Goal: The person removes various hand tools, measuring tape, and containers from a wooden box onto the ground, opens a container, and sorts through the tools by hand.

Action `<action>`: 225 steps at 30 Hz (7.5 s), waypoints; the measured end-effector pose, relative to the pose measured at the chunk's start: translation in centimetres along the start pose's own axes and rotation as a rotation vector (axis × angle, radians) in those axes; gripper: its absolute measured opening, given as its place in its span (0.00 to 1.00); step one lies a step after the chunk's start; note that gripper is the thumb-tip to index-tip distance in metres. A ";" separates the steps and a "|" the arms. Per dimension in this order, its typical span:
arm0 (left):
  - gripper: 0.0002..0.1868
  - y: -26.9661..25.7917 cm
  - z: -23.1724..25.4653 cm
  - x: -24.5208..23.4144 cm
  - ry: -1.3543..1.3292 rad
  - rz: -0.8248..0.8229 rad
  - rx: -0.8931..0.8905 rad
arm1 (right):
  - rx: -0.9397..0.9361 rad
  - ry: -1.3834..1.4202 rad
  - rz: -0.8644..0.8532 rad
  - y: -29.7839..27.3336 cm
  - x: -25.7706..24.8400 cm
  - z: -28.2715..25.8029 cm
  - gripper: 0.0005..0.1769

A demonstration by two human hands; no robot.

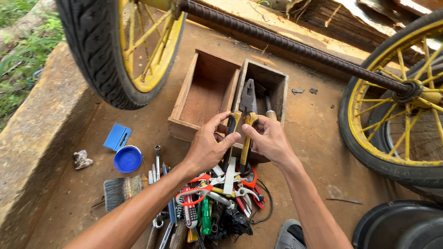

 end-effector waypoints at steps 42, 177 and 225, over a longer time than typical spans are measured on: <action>0.46 1.1 -7.8 5.7 1.231 -0.496 0.046 | 0.586 -0.595 0.130 15.2 -4.6 16.3 0.25; 0.21 1.2 -7.8 -11.3 1.038 0.134 0.132 | 0.197 -0.352 -0.038 18.7 10.0 5.4 0.47; 0.34 0.0 -9.0 -11.2 1.012 0.092 0.159 | 0.339 -0.377 -0.313 22.9 14.5 11.4 0.36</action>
Point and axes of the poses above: each hand's wrist, its own y-axis towards the middle knuckle, its own x-axis out of the palm, z = x × y, the point moved 9 cm from there along y, towards the middle knuckle, and after that the axes turned 8 degrees about -z, right-handed, at the moved point
